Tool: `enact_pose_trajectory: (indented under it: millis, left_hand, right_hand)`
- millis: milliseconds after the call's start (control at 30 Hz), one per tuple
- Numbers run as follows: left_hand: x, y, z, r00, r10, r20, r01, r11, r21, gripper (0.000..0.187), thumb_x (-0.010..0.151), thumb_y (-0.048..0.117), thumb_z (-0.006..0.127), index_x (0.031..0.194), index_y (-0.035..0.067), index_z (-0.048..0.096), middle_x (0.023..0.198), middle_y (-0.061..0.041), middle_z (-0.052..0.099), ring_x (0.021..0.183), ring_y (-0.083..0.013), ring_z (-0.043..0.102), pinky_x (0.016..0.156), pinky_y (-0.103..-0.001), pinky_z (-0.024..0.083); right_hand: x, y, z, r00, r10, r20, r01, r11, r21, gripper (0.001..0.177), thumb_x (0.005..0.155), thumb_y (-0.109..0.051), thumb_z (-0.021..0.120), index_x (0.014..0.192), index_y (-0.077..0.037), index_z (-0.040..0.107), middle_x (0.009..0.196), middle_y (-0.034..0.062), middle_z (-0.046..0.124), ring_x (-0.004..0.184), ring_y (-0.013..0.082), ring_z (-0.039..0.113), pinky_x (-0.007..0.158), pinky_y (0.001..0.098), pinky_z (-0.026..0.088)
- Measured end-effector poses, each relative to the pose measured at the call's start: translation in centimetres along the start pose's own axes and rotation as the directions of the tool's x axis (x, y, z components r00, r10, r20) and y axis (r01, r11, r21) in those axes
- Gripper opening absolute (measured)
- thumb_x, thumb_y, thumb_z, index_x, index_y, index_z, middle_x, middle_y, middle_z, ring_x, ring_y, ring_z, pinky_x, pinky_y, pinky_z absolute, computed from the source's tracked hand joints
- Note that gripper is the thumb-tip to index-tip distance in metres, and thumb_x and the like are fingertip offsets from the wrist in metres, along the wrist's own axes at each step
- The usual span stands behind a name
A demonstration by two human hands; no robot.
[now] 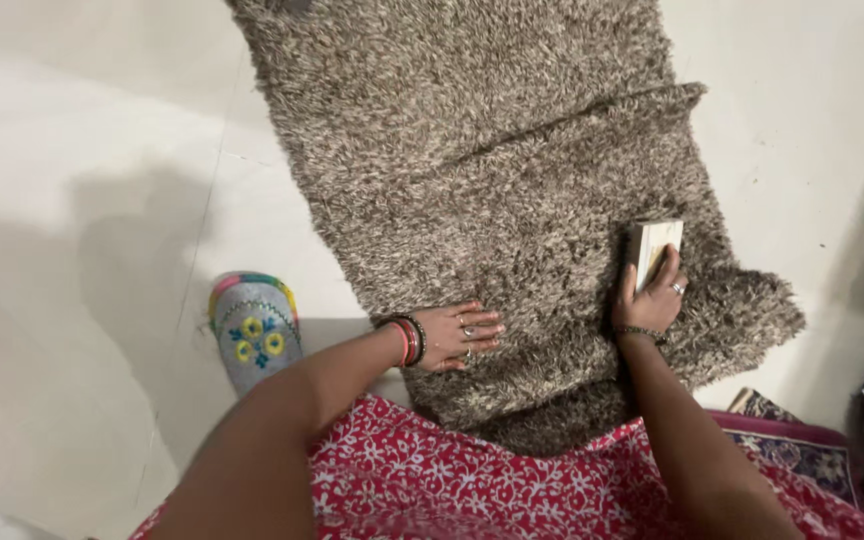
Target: The person cleans a brown shaggy rug by hand using a small white brush, scrubbing the pile in various directions across the surface.
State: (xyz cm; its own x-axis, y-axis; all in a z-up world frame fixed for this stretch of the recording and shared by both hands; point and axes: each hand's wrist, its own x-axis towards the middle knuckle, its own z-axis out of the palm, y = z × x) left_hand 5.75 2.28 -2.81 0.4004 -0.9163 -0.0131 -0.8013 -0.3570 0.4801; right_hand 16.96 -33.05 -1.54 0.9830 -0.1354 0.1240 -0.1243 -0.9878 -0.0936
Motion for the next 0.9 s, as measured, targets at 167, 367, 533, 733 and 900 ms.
enact_pose_trajectory:
  millis: [167,367,533,733,900]
  left_hand:
    - [0.2,-0.4,3.1,0.989,0.146,0.011,-0.147,0.988,0.052,0.064,0.096,0.037,0.039,0.152,0.009,0.026,0.159,-0.01,0.024,0.147,-0.0294,0.02,0.121,-0.045,0.012]
    - [-1.0,0.4,2.2,0.922,0.31,0.23,-0.254,0.936,-0.244,0.061,0.098,0.042,0.046,0.145,0.004,0.039,0.152,-0.017,0.037,0.143,-0.0316,0.032,0.121,-0.045,0.022]
    - [-1.4,0.2,2.0,0.939,0.285,0.195,-0.239,0.943,-0.23,0.057,0.097,0.032,0.046,0.147,0.004,0.04,0.151,-0.018,0.038,0.141,-0.0331,0.033,0.119,-0.045,0.024]
    - [-1.8,0.3,2.1,0.932,0.347,0.108,-0.341,0.937,-0.073,0.055,0.097,0.032,0.046,0.144,0.003,0.038,0.157,-0.014,0.031,0.148,-0.0279,0.024,0.122,-0.042,0.018]
    - [-1.9,1.0,-0.2,0.941,0.3,0.155,-0.281,0.95,-0.135,0.06,0.096,0.032,0.042,0.148,0.005,0.032,0.157,-0.012,0.027,0.147,-0.0269,0.019,0.121,-0.042,0.014]
  right_hand:
    - [-0.6,-3.1,-2.2,0.981,-0.175,-0.086,0.187,0.97,0.155,0.06,0.1,-0.042,0.059,0.15,-0.016,0.037,0.125,0.0207,0.055,0.104,0.0327,0.062,0.086,0.0452,0.057]
    - [-8.0,-21.9,-6.4,0.547,-0.382,0.745,0.317,0.918,0.238,0.047,0.092,-0.049,0.054,0.138,-0.04,0.047,0.136,0.0169,0.049,0.11,0.0269,0.06,0.084,0.0363,0.058]
    - [-6.0,-23.9,-8.7,0.372,-0.889,0.267,0.916,0.398,0.048,0.055,0.078,-0.06,0.048,0.131,-0.045,0.052,0.124,0.019,0.055,0.092,0.0291,0.064,0.076,0.045,0.06]
    - [10.5,-9.1,-5.2,0.903,-0.296,0.311,0.391,0.866,-0.313,0.058,0.087,-0.051,0.058,0.138,-0.025,0.045,0.116,0.0219,0.055,0.074,0.0247,0.06,0.052,0.0299,0.059]
    - [13.9,-5.7,-3.3,0.905,0.112,0.411,0.012,0.957,-0.289,0.061,0.106,-0.041,0.043,0.161,-0.033,0.017,0.133,0.0292,0.045,0.077,0.0282,0.064,0.066,0.0397,0.058]
